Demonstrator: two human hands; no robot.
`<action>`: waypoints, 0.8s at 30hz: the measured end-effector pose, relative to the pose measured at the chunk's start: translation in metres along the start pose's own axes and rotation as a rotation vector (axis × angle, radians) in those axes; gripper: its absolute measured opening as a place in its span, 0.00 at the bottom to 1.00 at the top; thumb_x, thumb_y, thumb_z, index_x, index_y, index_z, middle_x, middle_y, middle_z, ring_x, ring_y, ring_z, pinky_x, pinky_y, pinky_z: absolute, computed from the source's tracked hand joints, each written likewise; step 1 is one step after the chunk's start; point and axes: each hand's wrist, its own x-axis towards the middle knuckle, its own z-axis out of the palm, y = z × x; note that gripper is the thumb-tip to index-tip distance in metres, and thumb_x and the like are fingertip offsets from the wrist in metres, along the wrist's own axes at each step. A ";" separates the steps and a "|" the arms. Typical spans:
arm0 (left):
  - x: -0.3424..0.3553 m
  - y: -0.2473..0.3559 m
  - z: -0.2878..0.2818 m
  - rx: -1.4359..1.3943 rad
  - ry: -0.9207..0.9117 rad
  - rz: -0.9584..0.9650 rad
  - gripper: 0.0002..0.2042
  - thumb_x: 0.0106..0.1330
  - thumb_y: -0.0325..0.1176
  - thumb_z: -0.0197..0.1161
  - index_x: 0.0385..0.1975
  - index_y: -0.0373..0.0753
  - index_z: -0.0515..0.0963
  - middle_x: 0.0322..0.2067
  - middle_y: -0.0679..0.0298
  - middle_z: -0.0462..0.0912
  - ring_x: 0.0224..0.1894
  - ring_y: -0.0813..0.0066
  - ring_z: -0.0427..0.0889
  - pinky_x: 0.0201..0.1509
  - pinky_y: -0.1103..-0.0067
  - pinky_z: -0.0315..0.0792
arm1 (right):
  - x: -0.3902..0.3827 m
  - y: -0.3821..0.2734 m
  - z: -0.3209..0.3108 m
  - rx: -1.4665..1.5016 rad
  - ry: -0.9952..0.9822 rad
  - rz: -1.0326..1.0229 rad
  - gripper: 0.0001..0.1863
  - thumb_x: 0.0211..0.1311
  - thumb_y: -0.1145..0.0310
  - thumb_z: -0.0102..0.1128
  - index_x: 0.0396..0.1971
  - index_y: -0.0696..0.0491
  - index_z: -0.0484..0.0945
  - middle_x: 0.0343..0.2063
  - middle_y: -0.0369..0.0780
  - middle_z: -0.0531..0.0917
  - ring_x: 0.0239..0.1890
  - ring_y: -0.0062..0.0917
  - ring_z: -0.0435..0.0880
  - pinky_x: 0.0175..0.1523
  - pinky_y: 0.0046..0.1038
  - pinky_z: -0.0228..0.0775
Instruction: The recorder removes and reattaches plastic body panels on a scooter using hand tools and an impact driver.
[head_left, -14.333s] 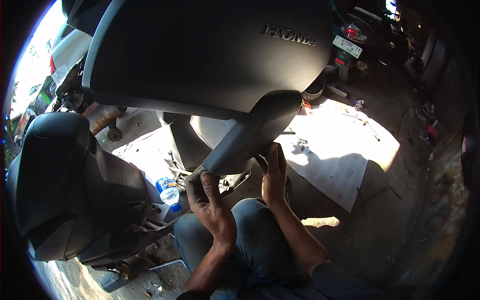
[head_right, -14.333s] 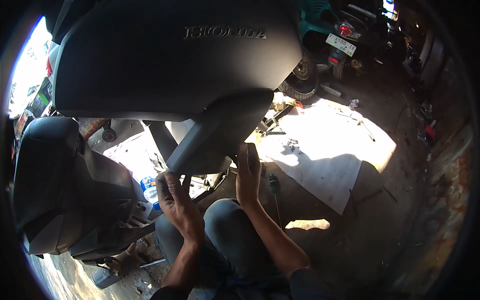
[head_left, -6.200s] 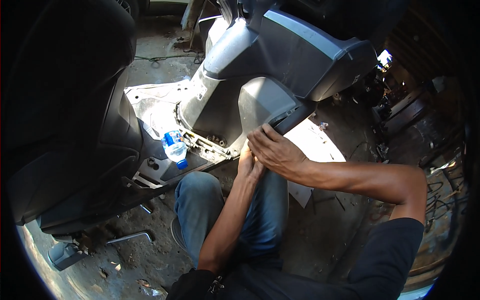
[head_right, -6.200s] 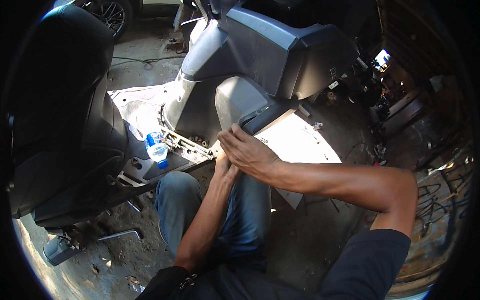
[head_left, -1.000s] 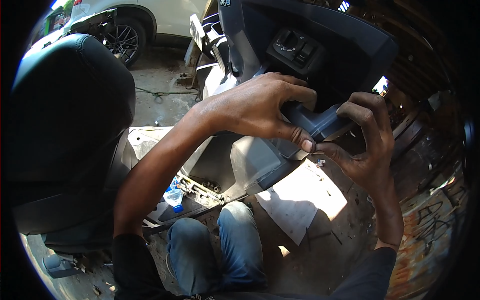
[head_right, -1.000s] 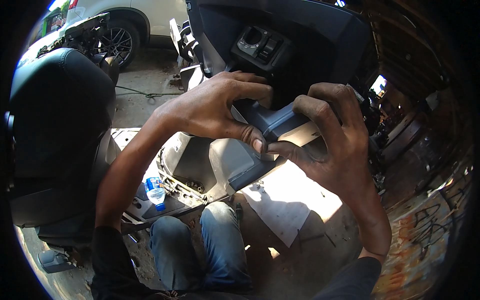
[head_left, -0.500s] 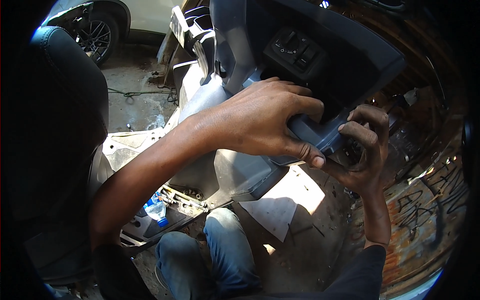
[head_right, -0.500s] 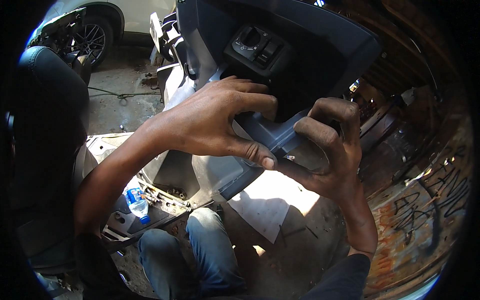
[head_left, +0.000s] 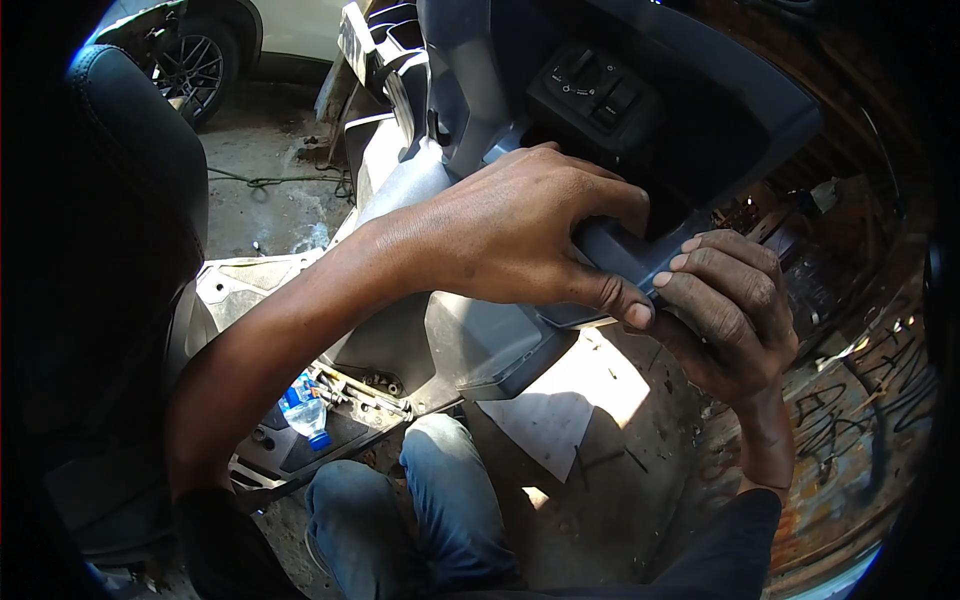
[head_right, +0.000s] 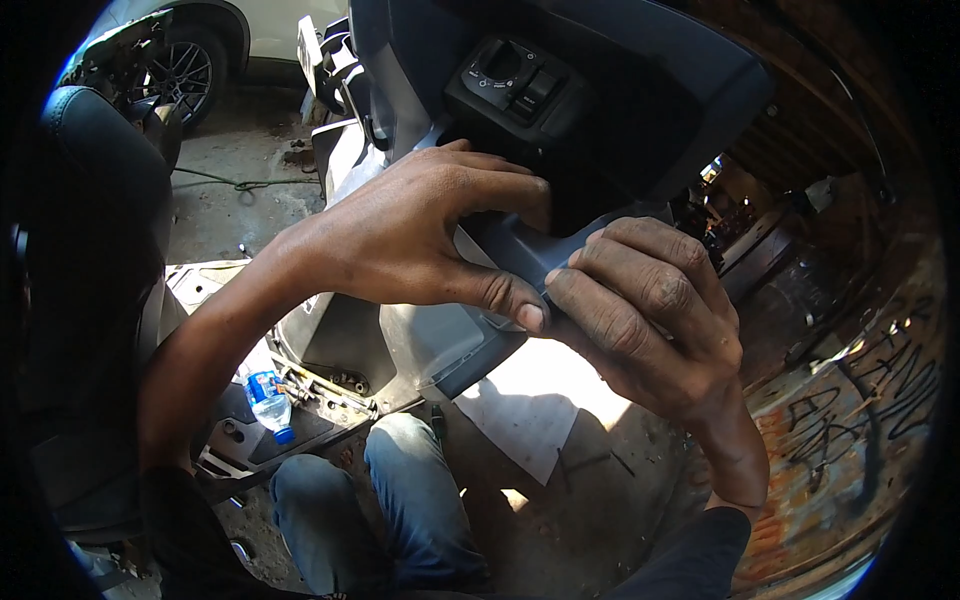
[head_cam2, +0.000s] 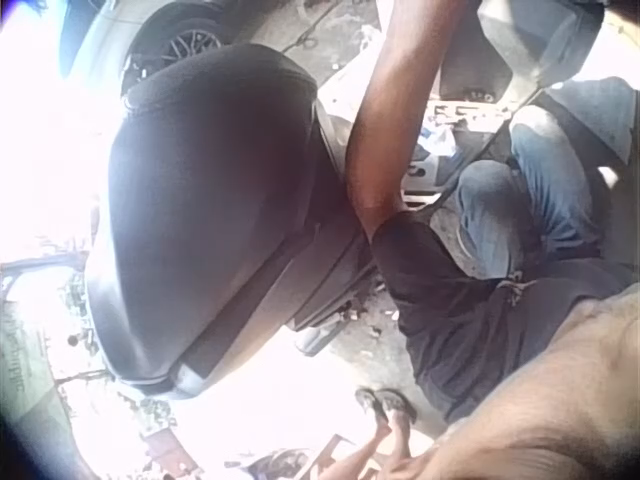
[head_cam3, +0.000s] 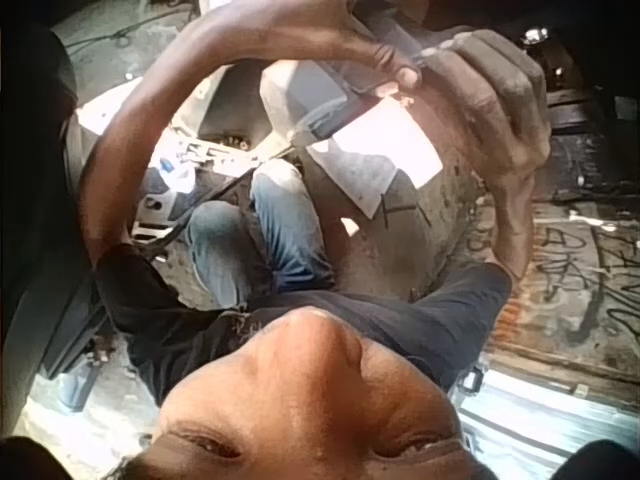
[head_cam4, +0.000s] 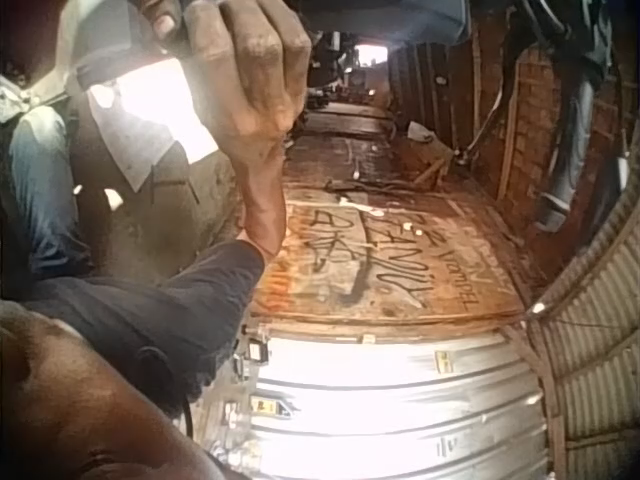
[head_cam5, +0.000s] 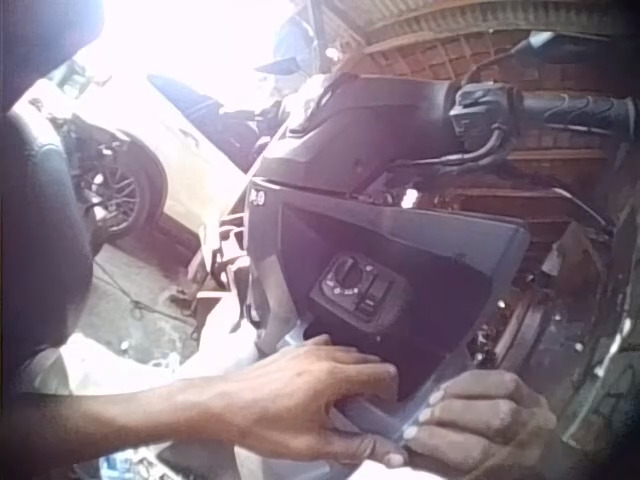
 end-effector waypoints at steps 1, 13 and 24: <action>0.000 -0.001 0.001 0.006 0.010 -0.004 0.36 0.45 0.63 0.76 0.39 0.32 0.82 0.33 0.54 0.83 0.41 0.56 0.82 0.50 0.64 0.72 | 0.000 0.001 -0.001 -0.003 0.003 -0.007 0.23 0.41 0.71 0.81 0.41 0.50 0.82 0.40 0.35 0.78 0.46 0.28 0.81 0.49 0.30 0.85; -0.002 -0.010 0.012 0.070 0.129 0.103 0.32 0.42 0.61 0.78 0.31 0.36 0.81 0.28 0.59 0.81 0.36 0.59 0.81 0.44 0.65 0.69 | -0.005 0.005 -0.001 0.093 -0.004 0.052 0.18 0.39 0.67 0.80 0.35 0.50 0.87 0.39 0.34 0.82 0.46 0.29 0.84 0.52 0.33 0.86; -0.007 -0.001 0.017 0.007 0.115 -0.075 0.32 0.45 0.53 0.78 0.37 0.29 0.76 0.31 0.62 0.75 0.37 0.72 0.74 0.42 0.75 0.67 | -0.047 0.027 -0.008 0.124 0.080 0.055 0.21 0.44 0.65 0.78 0.40 0.55 0.85 0.37 0.41 0.82 0.41 0.30 0.84 0.42 0.28 0.80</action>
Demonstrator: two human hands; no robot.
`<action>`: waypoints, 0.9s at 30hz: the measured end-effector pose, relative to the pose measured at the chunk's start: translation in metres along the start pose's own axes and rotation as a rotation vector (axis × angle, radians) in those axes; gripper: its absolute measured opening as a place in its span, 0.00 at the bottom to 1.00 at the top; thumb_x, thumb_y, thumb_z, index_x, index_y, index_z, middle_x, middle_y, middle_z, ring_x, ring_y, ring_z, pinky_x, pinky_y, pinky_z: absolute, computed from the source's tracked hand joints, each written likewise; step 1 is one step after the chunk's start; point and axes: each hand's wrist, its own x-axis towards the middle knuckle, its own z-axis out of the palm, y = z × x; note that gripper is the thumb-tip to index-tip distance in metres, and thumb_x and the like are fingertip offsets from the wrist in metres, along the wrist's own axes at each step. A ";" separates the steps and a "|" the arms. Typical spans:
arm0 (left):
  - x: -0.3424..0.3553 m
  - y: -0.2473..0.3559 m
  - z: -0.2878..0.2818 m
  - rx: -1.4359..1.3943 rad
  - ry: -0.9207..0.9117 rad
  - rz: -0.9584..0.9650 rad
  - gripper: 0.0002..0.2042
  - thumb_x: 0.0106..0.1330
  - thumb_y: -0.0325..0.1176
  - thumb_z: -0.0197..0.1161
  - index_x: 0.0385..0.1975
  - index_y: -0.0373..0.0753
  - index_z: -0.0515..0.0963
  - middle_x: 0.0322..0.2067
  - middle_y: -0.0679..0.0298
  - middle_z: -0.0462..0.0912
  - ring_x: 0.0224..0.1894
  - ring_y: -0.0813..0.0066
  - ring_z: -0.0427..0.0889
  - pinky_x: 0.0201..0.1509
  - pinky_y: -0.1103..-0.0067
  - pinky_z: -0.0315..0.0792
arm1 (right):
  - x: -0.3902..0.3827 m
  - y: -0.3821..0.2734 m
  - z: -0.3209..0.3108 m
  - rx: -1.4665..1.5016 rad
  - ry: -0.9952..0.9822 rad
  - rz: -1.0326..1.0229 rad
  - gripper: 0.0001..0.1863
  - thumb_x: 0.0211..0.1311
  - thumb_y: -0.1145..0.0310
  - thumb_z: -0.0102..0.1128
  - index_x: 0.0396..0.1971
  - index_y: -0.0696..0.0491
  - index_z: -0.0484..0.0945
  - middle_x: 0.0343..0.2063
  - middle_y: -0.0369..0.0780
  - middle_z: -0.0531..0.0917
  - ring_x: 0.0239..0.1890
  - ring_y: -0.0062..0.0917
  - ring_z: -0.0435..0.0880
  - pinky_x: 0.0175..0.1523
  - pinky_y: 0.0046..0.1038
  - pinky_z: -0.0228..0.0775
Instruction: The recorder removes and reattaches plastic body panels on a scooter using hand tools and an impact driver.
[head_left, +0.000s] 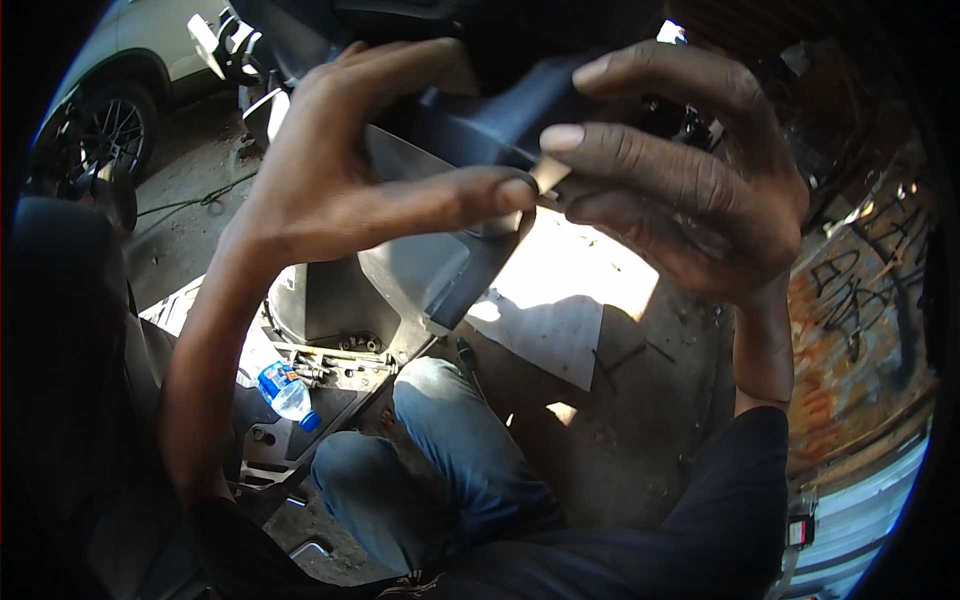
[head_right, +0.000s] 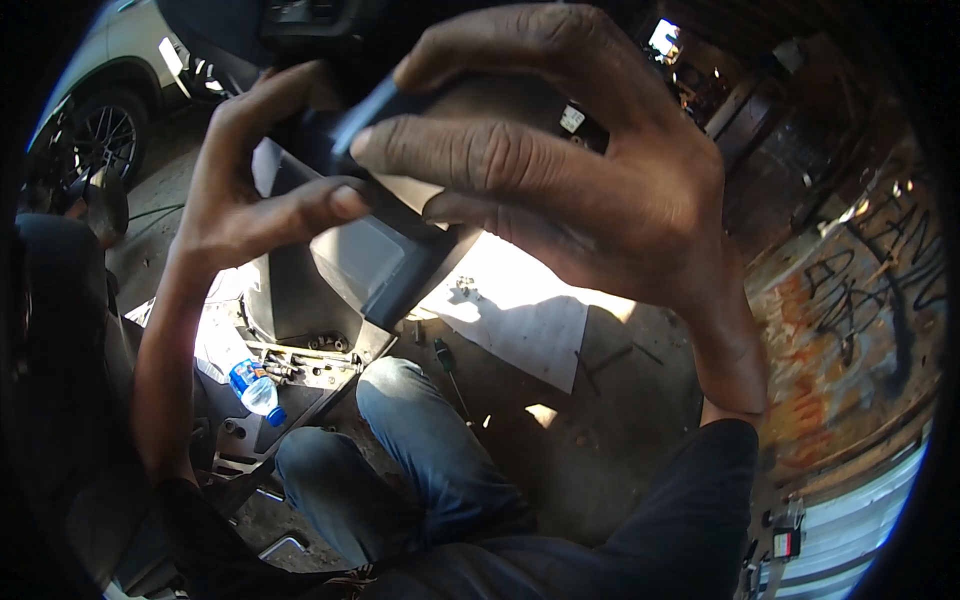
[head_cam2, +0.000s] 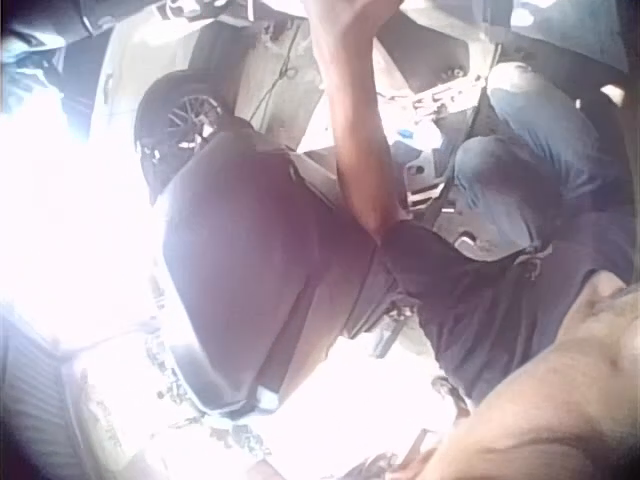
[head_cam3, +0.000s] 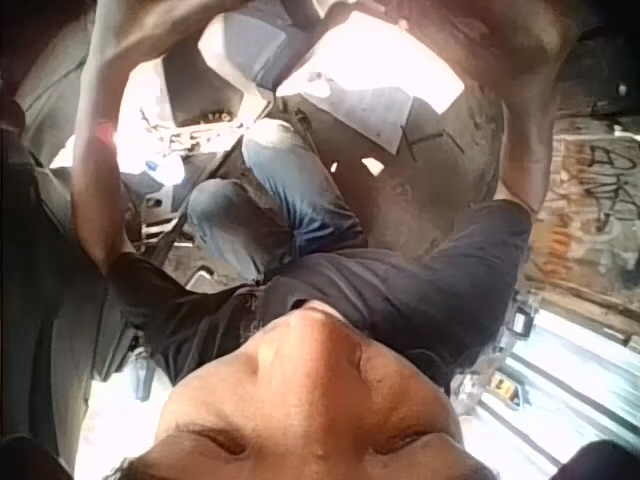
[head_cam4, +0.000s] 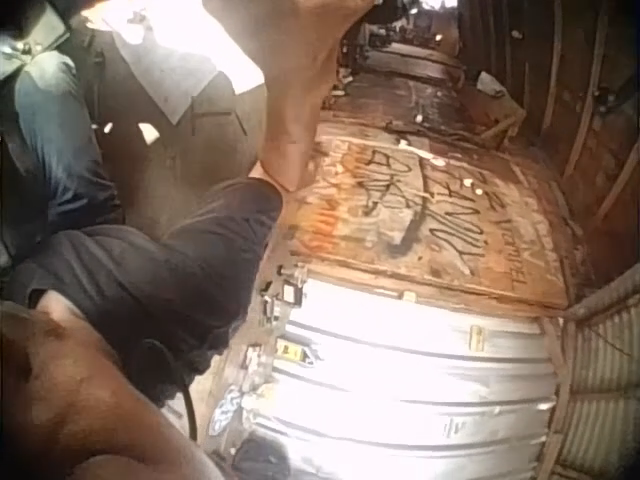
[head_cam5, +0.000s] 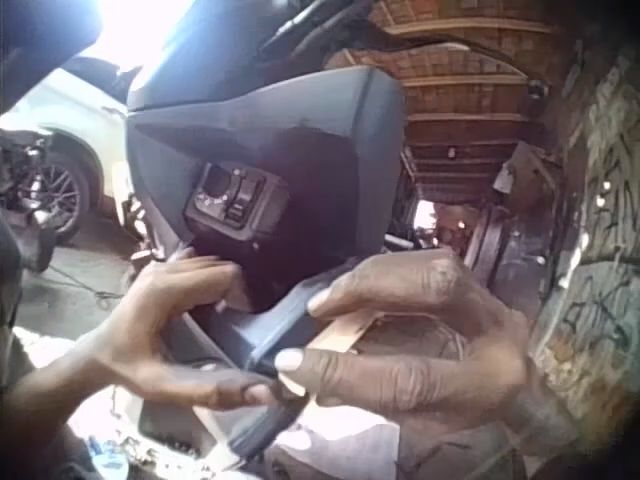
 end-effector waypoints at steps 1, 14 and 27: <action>-0.001 0.001 0.002 0.003 0.025 -0.010 0.34 0.51 0.59 0.72 0.38 0.29 0.75 0.30 0.65 0.73 0.37 0.75 0.73 0.41 0.75 0.66 | -0.027 0.005 -0.007 0.098 0.118 0.045 0.19 0.47 0.65 0.77 0.39 0.57 0.85 0.36 0.41 0.83 0.41 0.29 0.84 0.42 0.28 0.80; -0.083 -0.012 0.032 0.461 0.341 -0.372 0.35 0.67 0.58 0.58 0.60 0.31 0.74 0.45 0.60 0.80 0.46 0.70 0.77 0.52 0.73 0.70 | -0.442 -0.221 0.141 0.499 0.462 2.316 0.18 0.66 0.70 0.61 0.55 0.57 0.78 0.32 0.39 0.86 0.29 0.19 0.79 0.40 0.22 0.70; -0.065 -0.002 -0.028 0.865 0.179 -0.782 0.31 0.64 0.54 0.62 0.58 0.34 0.74 0.48 0.59 0.79 0.50 0.64 0.77 0.55 0.69 0.70 | -0.248 -0.081 0.115 1.214 -0.193 1.793 0.10 0.66 0.71 0.59 0.46 0.55 0.80 0.35 0.46 0.84 0.35 0.41 0.87 0.38 0.37 0.78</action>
